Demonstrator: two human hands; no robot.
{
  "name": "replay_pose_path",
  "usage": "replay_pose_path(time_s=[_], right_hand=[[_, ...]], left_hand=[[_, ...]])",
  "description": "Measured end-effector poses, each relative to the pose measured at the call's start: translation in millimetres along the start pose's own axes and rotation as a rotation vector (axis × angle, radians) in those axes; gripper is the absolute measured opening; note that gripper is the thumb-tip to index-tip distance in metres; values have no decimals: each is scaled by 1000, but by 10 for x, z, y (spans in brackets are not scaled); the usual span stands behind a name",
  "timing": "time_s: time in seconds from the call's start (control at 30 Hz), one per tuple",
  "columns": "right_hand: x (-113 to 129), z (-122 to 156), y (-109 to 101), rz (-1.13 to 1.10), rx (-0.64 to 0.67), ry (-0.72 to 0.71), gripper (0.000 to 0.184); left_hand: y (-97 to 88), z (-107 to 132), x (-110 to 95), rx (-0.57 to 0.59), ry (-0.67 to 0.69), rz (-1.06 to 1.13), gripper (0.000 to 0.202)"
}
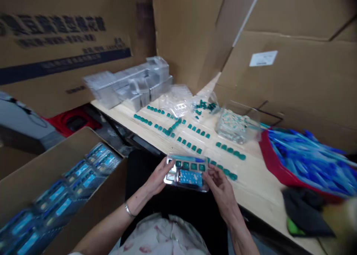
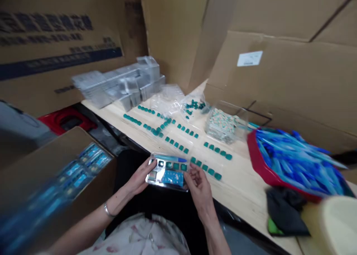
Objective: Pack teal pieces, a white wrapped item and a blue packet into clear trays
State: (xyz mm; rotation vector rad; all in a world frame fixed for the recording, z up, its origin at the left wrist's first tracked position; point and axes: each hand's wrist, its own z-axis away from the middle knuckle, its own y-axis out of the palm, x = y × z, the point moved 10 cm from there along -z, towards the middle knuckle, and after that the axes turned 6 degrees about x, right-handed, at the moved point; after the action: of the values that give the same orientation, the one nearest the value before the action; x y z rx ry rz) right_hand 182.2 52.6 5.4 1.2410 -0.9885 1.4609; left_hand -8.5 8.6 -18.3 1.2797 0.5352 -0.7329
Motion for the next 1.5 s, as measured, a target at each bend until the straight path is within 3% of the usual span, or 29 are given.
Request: replay_pose_path(time_s=[0.1, 0.2, 0.3, 0.4, 0.47, 0.53, 0.67, 0.8, 1.0, 1.13, 1.5], right_hand=[[86, -152, 376, 19, 112, -43, 53], [285, -308, 833, 188, 248, -179, 45], [553, -518, 1350, 479, 345, -429, 36], [802, -800, 1923, 785, 329, -740, 35], [804, -1063, 2354, 966, 342, -811, 38], [696, -1322, 2758, 1137, 373, -784, 46], [451, -1480, 3274, 1334, 419, -746, 63], [378, -1284, 3355, 1366, 390, -837, 56], [309, -1075, 3340, 1437, 356, -929, 45], [272, -895, 3374, 1437, 380, -1005, 39], [282, -648, 3312, 1430, 398, -1297, 21]], left_hand=[[-286, 113, -258, -105, 83, -53, 36], [-638, 271, -581, -245, 153, -108, 36], [-1084, 456, -1008, -403, 253, -96, 34], [-1634, 675, -1522, -591, 462, -51, 29], [-1977, 789, -1794, -686, 586, -27, 25], [-2257, 850, -1971, -748, 659, -7, 20], [-2576, 837, -2124, -781, 685, -1, 12], [-2739, 795, -2147, -833, 678, 20, 11], [-2841, 603, -2214, -794, 677, 15, 13], [-2927, 571, -2242, -826, 692, 14, 12], [-2987, 477, -2327, -864, 697, 15, 12]])
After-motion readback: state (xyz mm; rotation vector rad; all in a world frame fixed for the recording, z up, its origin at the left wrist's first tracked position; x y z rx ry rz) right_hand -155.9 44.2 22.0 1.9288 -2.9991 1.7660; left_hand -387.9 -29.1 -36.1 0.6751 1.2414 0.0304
